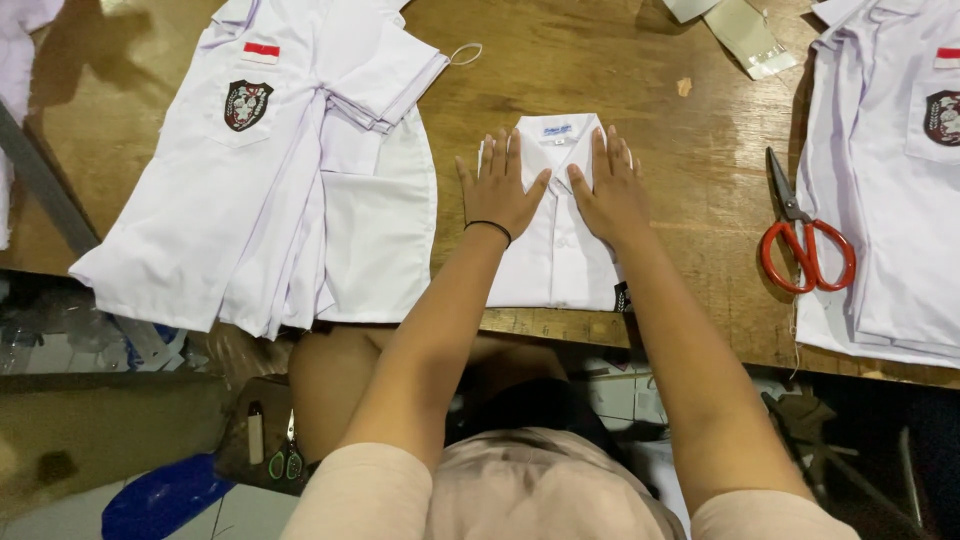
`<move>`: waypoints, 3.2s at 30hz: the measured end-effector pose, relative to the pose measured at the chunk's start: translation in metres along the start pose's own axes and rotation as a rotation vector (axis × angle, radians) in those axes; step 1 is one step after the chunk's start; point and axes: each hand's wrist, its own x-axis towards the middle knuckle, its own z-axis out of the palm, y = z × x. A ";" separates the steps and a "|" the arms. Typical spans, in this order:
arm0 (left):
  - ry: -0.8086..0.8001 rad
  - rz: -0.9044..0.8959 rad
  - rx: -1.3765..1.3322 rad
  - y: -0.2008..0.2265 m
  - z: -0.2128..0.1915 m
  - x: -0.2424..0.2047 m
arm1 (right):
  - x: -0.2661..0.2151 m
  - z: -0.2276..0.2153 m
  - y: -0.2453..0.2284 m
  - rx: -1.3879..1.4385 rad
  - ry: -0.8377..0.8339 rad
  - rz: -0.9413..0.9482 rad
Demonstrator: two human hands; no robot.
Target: The person folds a white short-sleeved shirt on a wooden table, aligning the collar and sleeves, then folds the body into a compact rectangle. The folded shirt is placed on a stack of similar shirts. The person then picks up another shirt to repeat the process.
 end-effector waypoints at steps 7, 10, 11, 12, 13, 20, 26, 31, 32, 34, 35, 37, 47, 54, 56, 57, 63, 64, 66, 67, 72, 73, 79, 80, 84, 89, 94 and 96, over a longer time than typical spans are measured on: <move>-0.041 -0.057 0.041 -0.015 -0.013 -0.004 | -0.006 -0.002 -0.003 -0.001 0.024 0.002; -0.016 -0.061 0.046 -0.023 -0.011 -0.001 | -0.005 -0.001 0.007 -0.015 0.050 0.088; -0.006 -0.070 0.038 -0.028 -0.011 -0.002 | -0.002 0.003 0.018 0.016 0.076 0.083; 0.001 -0.082 0.029 -0.032 -0.010 -0.004 | -0.001 0.007 0.029 0.047 0.098 0.079; 0.001 -0.080 0.030 -0.035 -0.009 -0.005 | -0.004 0.006 0.035 0.047 0.100 0.080; 0.216 0.123 -0.076 0.017 -0.034 -0.040 | -0.068 -0.043 -0.032 0.103 0.189 -0.080; 0.093 0.213 -0.073 0.026 0.020 -0.069 | -0.075 0.012 -0.023 -0.036 -0.038 -0.081; 0.073 0.222 -0.064 0.018 0.019 -0.073 | -0.077 0.007 -0.025 -0.041 -0.084 -0.063; 0.051 0.221 -0.069 0.016 0.016 -0.074 | -0.077 0.006 -0.023 -0.037 -0.087 -0.065; 0.032 0.220 -0.073 0.012 0.008 -0.078 | -0.079 0.004 -0.020 -0.033 -0.087 -0.069; 0.016 0.204 -0.049 0.010 0.004 -0.081 | -0.081 0.002 -0.019 -0.025 -0.097 -0.055; 0.001 0.187 -0.026 0.002 -0.002 -0.085 | -0.083 0.001 -0.013 -0.018 -0.108 -0.042; 0.021 0.051 0.058 -0.047 -0.014 -0.089 | -0.098 -0.025 0.030 -0.018 -0.044 0.068; 0.111 0.193 -0.063 0.029 -0.051 -0.103 | -0.111 -0.025 -0.038 -0.038 0.127 -0.191; 0.083 0.205 -0.050 0.029 -0.018 -0.100 | -0.105 0.001 -0.033 -0.052 0.063 -0.156; 0.050 0.216 -0.039 0.028 -0.001 -0.099 | -0.102 0.014 -0.031 -0.066 -0.005 -0.120; -0.016 0.248 -0.068 0.007 0.014 -0.105 | -0.116 0.014 -0.024 -0.153 -0.084 -0.120; -0.009 0.251 -0.066 0.005 0.009 -0.108 | -0.117 0.014 -0.019 -0.154 -0.077 -0.122; -0.035 0.214 -0.016 -0.002 -0.001 -0.116 | -0.120 0.015 -0.012 -0.140 -0.122 -0.101; -0.033 0.213 -0.014 -0.005 -0.008 -0.116 | -0.120 0.009 -0.008 -0.139 -0.120 -0.104; -0.132 0.152 0.068 -0.023 -0.016 -0.121 | -0.132 -0.001 0.023 -0.115 -0.156 -0.018; -0.132 0.152 0.068 -0.028 -0.015 -0.121 | -0.134 -0.004 0.025 -0.115 -0.156 -0.018; -0.132 0.076 0.078 -0.049 -0.016 -0.113 | -0.137 -0.031 0.022 -0.042 -0.080 0.118; -0.077 0.103 0.048 -0.044 -0.020 -0.110 | -0.135 -0.037 0.017 -0.010 -0.019 0.085; 0.035 0.196 0.024 -0.011 -0.027 -0.088 | -0.118 -0.044 -0.021 0.090 0.049 -0.038; 0.048 0.258 -0.058 0.014 -0.001 -0.060 | -0.077 -0.005 -0.029 0.003 -0.014 -0.104; -0.011 0.241 -0.037 0.003 -0.001 -0.063 | -0.069 0.003 -0.011 -0.006 -0.095 -0.073; -0.066 0.160 0.002 -0.004 -0.009 -0.063 | -0.068 -0.002 -0.006 0.002 -0.114 -0.054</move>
